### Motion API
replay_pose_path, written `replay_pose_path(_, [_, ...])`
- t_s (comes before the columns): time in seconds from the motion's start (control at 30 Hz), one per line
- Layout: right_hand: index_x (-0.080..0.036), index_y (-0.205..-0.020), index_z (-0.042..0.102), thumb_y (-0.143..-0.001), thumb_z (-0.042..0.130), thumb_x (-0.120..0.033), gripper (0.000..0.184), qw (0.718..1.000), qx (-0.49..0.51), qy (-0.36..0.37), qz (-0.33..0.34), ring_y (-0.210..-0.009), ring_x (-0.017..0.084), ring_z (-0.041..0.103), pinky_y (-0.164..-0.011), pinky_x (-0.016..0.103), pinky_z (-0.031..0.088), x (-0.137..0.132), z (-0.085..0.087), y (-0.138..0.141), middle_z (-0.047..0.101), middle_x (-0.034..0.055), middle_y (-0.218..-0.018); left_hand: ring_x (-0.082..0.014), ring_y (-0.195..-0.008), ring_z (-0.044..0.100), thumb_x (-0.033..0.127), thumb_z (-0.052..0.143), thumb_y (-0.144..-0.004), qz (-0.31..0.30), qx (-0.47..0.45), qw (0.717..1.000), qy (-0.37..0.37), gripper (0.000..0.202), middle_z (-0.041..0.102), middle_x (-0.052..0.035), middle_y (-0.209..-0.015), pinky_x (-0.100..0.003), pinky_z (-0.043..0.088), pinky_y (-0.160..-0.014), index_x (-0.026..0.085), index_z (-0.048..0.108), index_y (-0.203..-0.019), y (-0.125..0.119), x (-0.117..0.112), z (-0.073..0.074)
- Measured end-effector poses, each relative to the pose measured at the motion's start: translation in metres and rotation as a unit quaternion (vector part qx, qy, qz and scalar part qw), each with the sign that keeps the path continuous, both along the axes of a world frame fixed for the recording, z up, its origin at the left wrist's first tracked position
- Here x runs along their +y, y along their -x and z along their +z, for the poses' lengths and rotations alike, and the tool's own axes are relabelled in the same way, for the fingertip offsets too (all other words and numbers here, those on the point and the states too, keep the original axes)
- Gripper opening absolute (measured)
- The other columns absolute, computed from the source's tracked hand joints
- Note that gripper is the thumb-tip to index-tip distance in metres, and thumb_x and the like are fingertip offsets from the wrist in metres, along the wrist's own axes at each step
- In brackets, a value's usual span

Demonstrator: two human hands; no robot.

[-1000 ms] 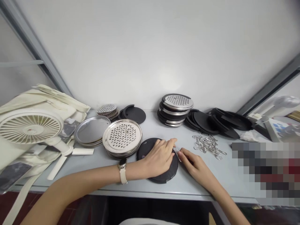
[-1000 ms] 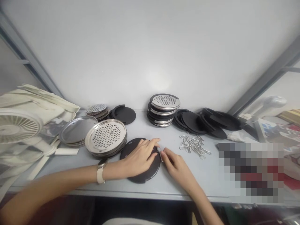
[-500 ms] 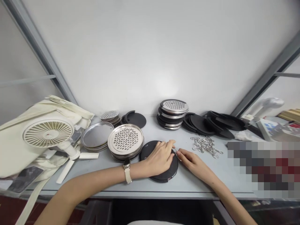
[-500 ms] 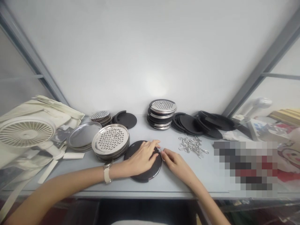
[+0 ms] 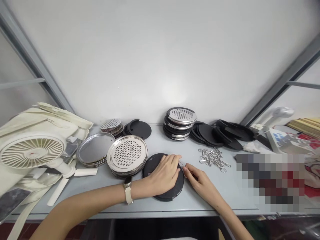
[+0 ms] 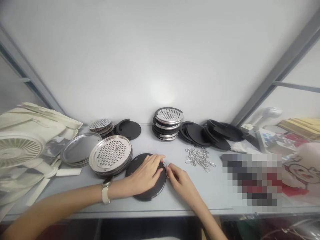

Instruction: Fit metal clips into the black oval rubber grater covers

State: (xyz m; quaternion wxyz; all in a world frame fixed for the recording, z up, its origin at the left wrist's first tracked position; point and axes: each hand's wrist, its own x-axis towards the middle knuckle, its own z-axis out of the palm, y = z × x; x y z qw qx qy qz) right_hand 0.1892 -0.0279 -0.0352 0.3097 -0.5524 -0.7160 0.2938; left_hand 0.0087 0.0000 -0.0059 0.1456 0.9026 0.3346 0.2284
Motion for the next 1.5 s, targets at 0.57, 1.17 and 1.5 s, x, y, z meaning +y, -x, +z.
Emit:
replay_pose_path(0.57, [-0.022, -0.067, 0.037, -0.097, 0.033, -0.042, 0.037, 0.998, -0.033, 0.006, 0.056, -0.058, 0.013, 0.043, -0.055, 0.024, 0.035, 0.0, 0.0084, -0.006, 0.044, -0.0045, -0.061, -0.0205, -0.092, 0.049, 0.018, 0.052, -0.087, 0.009, -0.032, 0.999, 0.005, 0.009, 0.05, -0.0034, -0.093, -0.035, 0.044, -0.085, 0.02, 0.044, -0.091, -0.0005, 0.0024, -0.0066])
replay_pose_path(1.17, [-0.021, -0.067, 0.046, -0.096, 0.031, -0.044, 0.04, 0.999, -0.031, -0.039, 0.022, -0.059, 0.017, 0.052, -0.056, 0.026, 0.039, -0.0044, 0.0016, -0.0019, 0.057, -0.0004, -0.062, -0.0209, -0.111, 0.05, 0.011, 0.047, -0.088, -0.066, -0.065, 0.996, 0.016, 0.027, 0.057, -0.007, -0.113, -0.037, 0.04, -0.099, 0.02, 0.046, -0.113, 0.0019, 0.0047, -0.0079])
replay_pose_path(1.5, [-0.02, -0.073, 0.052, -0.098, 0.028, -0.043, 0.041, 0.998, -0.028, -0.027, 0.046, -0.065, 0.019, 0.056, -0.062, 0.028, 0.042, -0.0018, 0.004, -0.0022, 0.062, 0.0018, -0.069, -0.0199, -0.108, 0.052, 0.01, 0.046, -0.088, -0.073, -0.057, 0.996, 0.008, 0.026, 0.058, -0.0067, -0.111, -0.035, 0.038, -0.099, 0.019, 0.047, -0.112, 0.0017, 0.0054, -0.0046])
